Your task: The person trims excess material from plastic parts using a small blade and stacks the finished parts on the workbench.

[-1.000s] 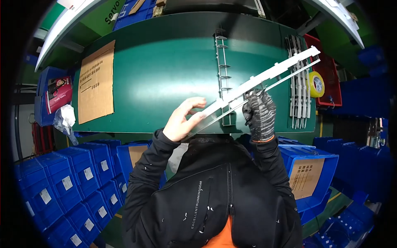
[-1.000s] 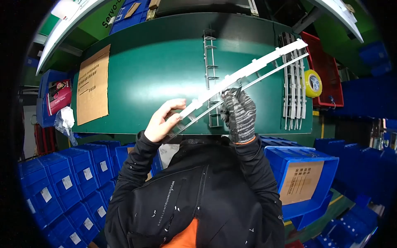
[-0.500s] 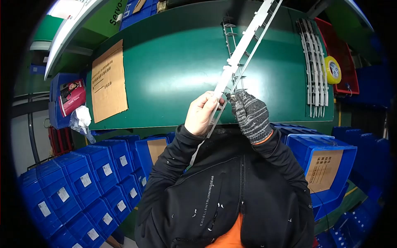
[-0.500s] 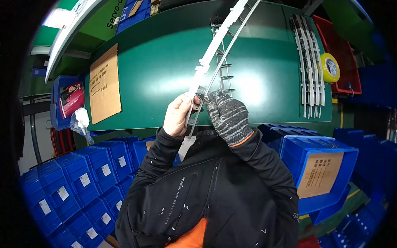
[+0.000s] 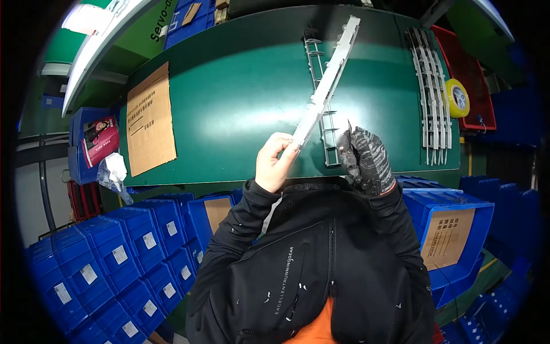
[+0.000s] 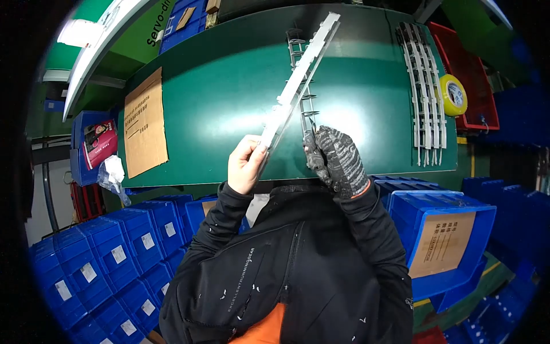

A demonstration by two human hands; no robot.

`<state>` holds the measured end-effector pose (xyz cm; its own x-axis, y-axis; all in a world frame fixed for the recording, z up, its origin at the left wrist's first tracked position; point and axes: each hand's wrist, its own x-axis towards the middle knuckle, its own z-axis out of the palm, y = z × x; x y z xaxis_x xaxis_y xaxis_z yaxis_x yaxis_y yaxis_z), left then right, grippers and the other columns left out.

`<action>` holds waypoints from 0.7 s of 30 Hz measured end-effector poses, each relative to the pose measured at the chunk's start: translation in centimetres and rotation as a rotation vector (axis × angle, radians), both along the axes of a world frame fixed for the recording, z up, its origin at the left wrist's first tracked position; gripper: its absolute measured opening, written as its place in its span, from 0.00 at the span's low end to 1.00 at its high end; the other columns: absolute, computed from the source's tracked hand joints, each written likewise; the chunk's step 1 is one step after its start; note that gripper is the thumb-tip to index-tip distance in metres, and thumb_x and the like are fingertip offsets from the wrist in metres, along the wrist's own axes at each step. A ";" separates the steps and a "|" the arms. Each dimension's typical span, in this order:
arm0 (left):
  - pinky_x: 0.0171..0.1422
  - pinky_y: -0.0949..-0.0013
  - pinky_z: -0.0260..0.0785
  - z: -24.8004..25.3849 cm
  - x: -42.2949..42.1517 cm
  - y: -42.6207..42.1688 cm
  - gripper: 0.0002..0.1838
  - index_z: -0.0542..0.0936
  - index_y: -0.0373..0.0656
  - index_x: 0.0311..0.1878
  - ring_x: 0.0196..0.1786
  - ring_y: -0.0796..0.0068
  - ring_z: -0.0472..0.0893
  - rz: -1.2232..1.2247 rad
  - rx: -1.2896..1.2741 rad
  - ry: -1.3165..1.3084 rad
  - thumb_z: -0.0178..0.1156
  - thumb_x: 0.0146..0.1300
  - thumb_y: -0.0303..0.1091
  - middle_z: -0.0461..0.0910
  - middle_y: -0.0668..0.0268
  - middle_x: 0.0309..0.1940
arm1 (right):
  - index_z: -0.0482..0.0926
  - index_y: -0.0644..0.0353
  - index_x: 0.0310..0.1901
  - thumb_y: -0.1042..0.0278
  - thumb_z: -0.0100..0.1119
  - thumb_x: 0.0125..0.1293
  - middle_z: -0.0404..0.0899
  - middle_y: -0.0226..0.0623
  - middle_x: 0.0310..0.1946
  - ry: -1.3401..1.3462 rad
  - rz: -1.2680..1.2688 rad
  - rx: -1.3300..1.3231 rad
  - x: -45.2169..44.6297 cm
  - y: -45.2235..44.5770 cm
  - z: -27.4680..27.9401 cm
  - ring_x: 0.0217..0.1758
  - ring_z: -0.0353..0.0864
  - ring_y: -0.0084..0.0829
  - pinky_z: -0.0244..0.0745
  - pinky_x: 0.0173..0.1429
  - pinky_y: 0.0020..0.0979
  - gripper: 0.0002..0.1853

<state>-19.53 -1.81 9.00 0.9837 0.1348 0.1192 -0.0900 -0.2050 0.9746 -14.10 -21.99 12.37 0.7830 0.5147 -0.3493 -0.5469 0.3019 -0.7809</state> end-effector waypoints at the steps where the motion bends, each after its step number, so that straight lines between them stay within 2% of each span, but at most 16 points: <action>1: 0.42 0.77 0.62 -0.3 -0.1 0.2 0.07 0.74 0.34 0.28 0.36 0.80 0.70 -0.021 -0.135 0.074 0.52 0.60 0.27 0.73 0.66 0.33 | 0.73 0.62 0.31 0.54 0.48 0.64 0.69 0.26 0.16 0.001 0.005 -0.003 -0.2 0.1 -0.2 0.15 0.63 0.13 0.56 0.18 0.16 0.17; 2: 0.42 0.77 0.62 -0.4 -0.2 0.2 0.07 0.74 0.34 0.28 0.36 0.80 0.70 -0.014 -0.137 0.075 0.52 0.60 0.27 0.73 0.66 0.33 | 0.73 0.61 0.31 0.56 0.49 0.64 0.69 0.25 0.16 -0.038 -0.064 -0.088 -0.5 0.5 -0.2 0.15 0.62 0.13 0.55 0.18 0.16 0.15; 4: 0.45 0.76 0.61 -0.6 -0.3 0.2 0.09 0.74 0.35 0.31 0.37 0.79 0.70 -0.124 -0.364 0.135 0.52 0.62 0.31 0.73 0.66 0.33 | 0.73 0.60 0.31 0.57 0.50 0.64 0.68 0.24 0.15 -0.076 -0.129 -0.171 -0.8 1.4 0.0 0.14 0.62 0.13 0.55 0.17 0.17 0.14; 6: 0.46 0.75 0.61 -0.1 -0.5 0.1 0.09 0.74 0.36 0.32 0.38 0.79 0.70 -0.167 -0.407 0.181 0.51 0.62 0.33 0.73 0.66 0.33 | 0.74 0.60 0.32 0.60 0.52 0.63 0.68 0.24 0.16 -0.125 -0.213 -0.259 -0.6 1.9 0.1 0.14 0.62 0.13 0.54 0.18 0.16 0.11; 10: 0.46 0.74 0.61 0.8 -0.5 -0.1 0.11 0.73 0.36 0.31 0.38 0.78 0.71 -0.301 -0.545 0.249 0.52 0.62 0.36 0.73 0.65 0.33 | 0.75 0.61 0.37 0.63 0.55 0.61 0.68 0.24 0.16 -0.046 -0.198 -0.160 -0.5 2.0 1.1 0.14 0.62 0.14 0.54 0.16 0.17 0.10; 14: 0.44 0.74 0.62 1.6 -0.6 -0.2 0.11 0.73 0.36 0.29 0.37 0.78 0.71 -0.296 -0.578 0.245 0.52 0.62 0.34 0.73 0.64 0.32 | 0.74 0.64 0.38 0.65 0.54 0.60 0.68 0.25 0.16 -0.096 -0.264 -0.056 -0.6 2.4 0.3 0.13 0.62 0.14 0.55 0.16 0.16 0.10; 15: 0.43 0.74 0.62 1.8 -0.6 -0.1 0.10 0.73 0.35 0.27 0.36 0.78 0.71 -0.289 -0.418 0.195 0.52 0.61 0.32 0.73 0.64 0.32 | 0.74 0.64 0.40 0.65 0.53 0.61 0.65 0.22 0.13 -0.116 -0.270 -0.073 -0.6 2.4 0.0 0.12 0.57 0.12 0.50 0.16 0.16 0.11; 17: 0.41 0.73 0.65 2.2 -0.7 -0.1 0.07 0.74 0.34 0.27 0.34 0.73 0.72 -0.242 -0.167 0.057 0.56 0.56 0.29 0.73 0.61 0.30 | 0.73 0.64 0.40 0.65 0.54 0.61 0.65 0.22 0.14 -0.125 -0.270 -0.061 -0.6 2.7 0.0 0.12 0.57 0.12 0.50 0.16 0.16 0.12; 21: 0.40 0.71 0.65 2.1 -0.9 -0.1 0.05 0.75 0.36 0.28 0.35 0.69 0.73 -0.214 -0.021 -0.088 0.58 0.53 0.27 0.74 0.61 0.30 | 0.72 0.64 0.41 0.63 0.54 0.60 0.65 0.23 0.14 -0.132 -0.282 -0.062 -0.7 3.1 0.4 0.11 0.58 0.13 0.51 0.15 0.16 0.13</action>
